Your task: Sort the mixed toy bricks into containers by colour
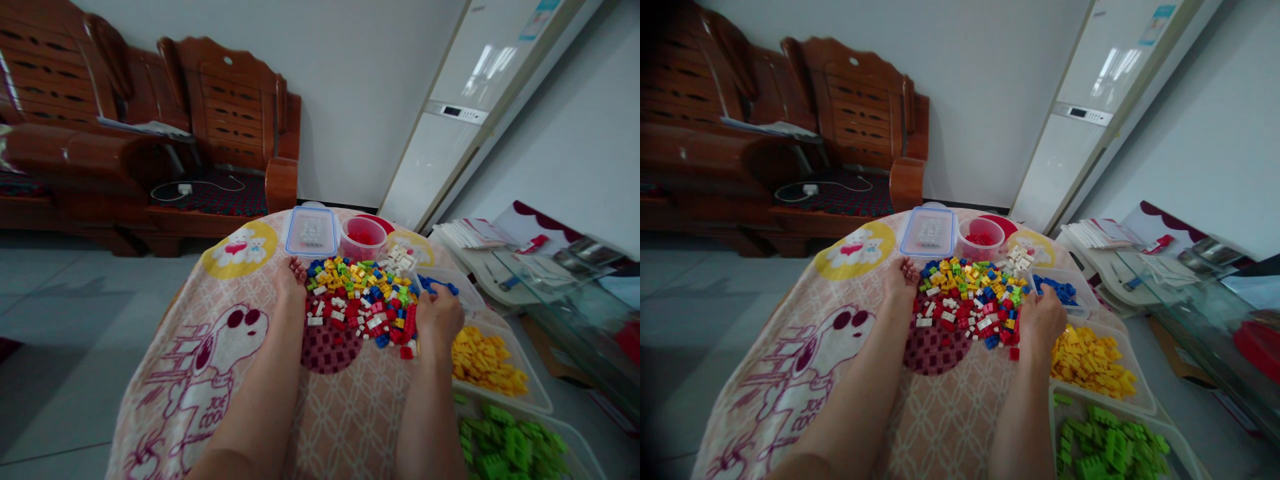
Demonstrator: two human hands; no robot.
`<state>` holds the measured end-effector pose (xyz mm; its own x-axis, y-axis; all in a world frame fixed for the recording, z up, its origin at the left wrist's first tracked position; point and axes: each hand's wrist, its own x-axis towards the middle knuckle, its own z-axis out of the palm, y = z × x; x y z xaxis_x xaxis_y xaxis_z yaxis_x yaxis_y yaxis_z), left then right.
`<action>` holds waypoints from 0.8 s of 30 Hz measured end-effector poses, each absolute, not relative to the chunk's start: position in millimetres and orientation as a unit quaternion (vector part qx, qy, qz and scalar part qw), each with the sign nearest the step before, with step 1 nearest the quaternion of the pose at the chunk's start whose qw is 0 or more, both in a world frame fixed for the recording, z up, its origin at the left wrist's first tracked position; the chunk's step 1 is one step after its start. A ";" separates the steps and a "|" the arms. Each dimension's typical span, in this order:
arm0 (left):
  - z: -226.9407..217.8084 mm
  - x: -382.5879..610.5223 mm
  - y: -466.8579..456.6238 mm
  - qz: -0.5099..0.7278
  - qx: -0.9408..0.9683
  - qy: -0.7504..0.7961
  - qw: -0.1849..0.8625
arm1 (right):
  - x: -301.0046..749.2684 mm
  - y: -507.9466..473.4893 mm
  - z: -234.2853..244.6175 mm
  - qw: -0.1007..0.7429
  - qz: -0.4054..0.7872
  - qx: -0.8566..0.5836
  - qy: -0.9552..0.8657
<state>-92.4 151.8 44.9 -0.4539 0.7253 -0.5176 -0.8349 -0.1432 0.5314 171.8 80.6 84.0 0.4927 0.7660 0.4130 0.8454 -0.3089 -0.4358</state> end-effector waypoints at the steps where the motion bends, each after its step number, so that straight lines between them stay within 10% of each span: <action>1: 44.8 -92.2 151.7 0.755 -0.066 0.398 0.518 | 170.4 77.9 88.3 0.274 -0.049 -0.805 -0.524; 14: 40.1 -92.3 153.5 0.757 -0.052 0.393 0.520 | 161.7 63.1 105.6 0.019 -0.001 -0.754 -0.656; 24: 45.5 -90.8 151.9 0.750 -0.070 0.399 0.522 | 145.5 72.4 93.1 0.062 0.072 -0.721 -0.686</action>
